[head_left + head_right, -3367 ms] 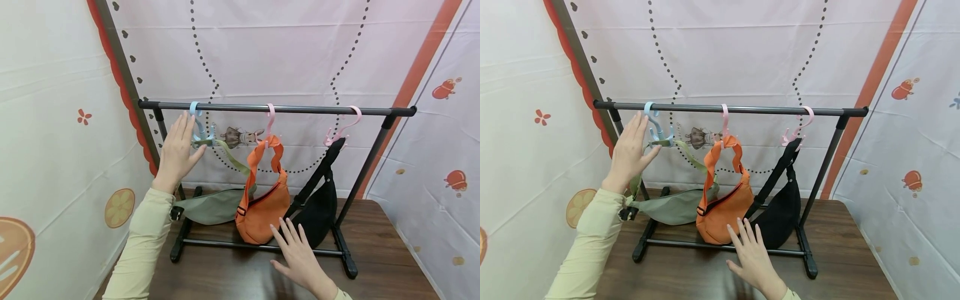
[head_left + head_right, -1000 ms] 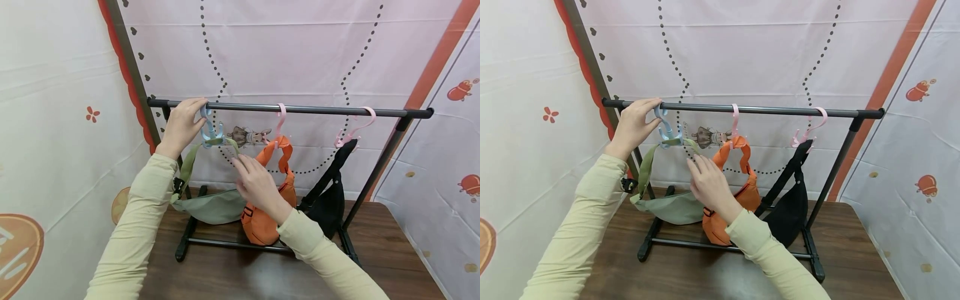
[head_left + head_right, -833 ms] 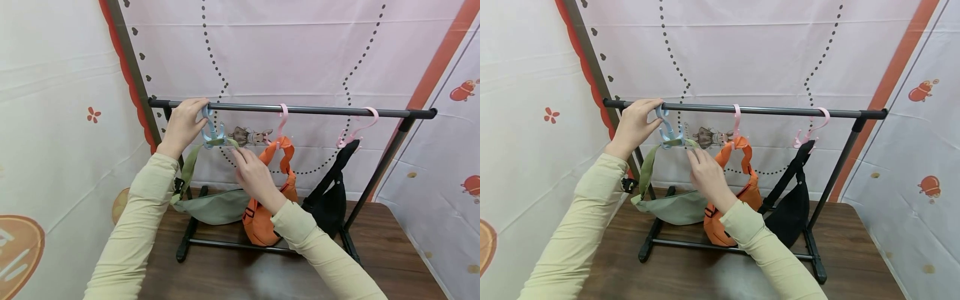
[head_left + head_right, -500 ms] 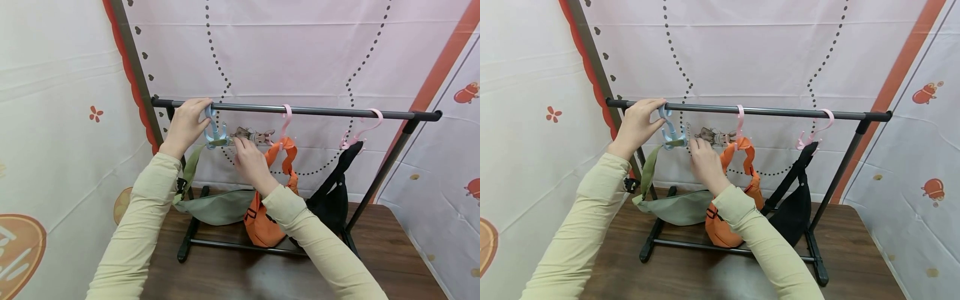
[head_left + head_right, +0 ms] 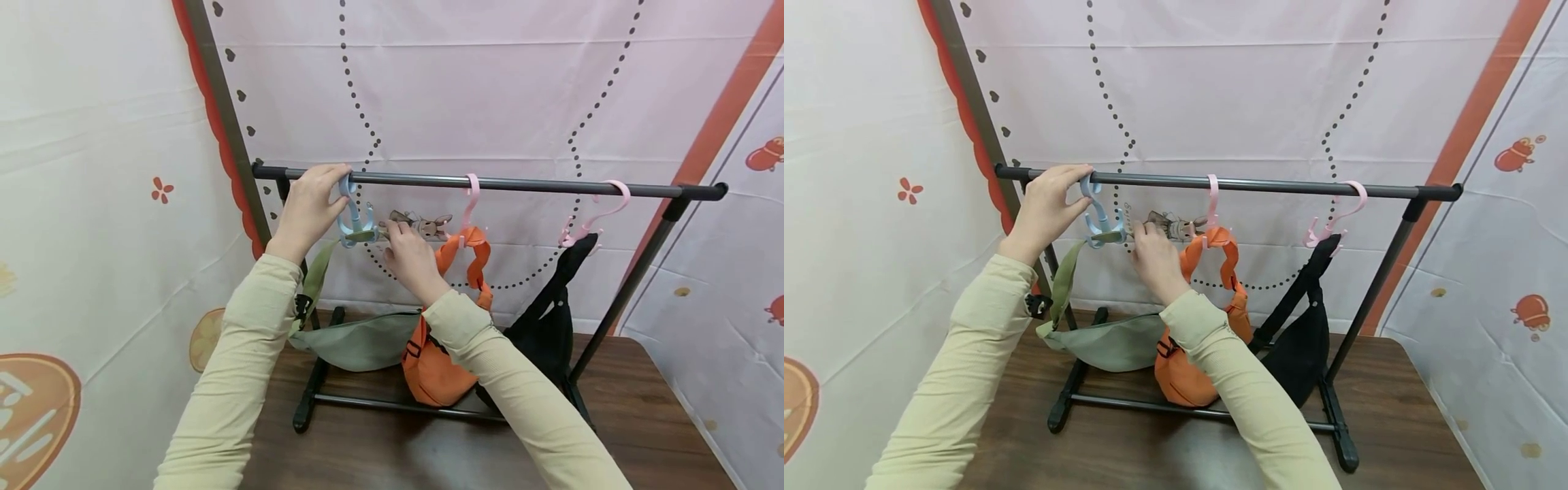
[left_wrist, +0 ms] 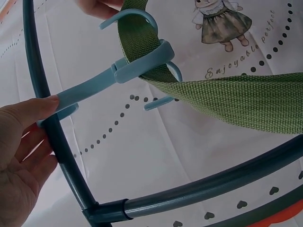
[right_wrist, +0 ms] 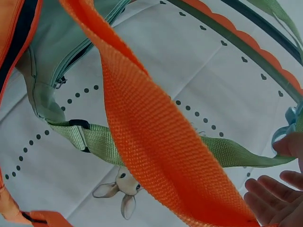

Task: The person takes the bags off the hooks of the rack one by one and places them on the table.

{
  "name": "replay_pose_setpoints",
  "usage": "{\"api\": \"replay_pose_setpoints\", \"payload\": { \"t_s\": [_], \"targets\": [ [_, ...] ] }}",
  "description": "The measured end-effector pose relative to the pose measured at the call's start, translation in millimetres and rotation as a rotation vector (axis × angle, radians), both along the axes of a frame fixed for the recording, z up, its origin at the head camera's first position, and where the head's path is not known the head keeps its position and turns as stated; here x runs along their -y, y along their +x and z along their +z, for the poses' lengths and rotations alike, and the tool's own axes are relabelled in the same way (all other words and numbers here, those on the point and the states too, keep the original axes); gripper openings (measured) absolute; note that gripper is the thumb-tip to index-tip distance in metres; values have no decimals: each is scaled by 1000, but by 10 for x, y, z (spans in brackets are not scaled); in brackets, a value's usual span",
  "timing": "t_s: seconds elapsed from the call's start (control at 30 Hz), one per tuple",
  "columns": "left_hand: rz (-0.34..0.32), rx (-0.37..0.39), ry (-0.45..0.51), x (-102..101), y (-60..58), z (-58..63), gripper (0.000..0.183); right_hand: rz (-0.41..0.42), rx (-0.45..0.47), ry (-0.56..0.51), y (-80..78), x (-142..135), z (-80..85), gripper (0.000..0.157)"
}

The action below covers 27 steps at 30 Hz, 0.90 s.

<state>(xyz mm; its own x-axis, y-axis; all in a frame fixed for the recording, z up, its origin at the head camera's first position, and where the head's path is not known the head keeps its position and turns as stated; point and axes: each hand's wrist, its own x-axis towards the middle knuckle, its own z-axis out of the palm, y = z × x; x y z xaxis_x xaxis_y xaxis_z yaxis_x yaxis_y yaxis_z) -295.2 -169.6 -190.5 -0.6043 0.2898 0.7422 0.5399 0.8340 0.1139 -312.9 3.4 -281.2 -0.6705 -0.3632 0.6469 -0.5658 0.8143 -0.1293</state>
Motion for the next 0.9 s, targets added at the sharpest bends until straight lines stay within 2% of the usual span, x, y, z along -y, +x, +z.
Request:
{"api": "replay_pose_setpoints", "payload": {
  "t_s": [0.23,0.47,0.67,0.9],
  "targets": [
    [-12,-11,-3,1,-18,-5,43,-55,-36,-27,-58,29,-49,28],
    [-7,-1,3,10,-23,-3,42,-23,-91,-68,-80,45,-79,15],
    [-18,4,16,1,-34,-9,42,20,-137,-107,-79,10,-101,15],
    [-2,-9,14,6,-33,-10,42,56,-177,-101,-96,-11,-75,15]
  ]
}}
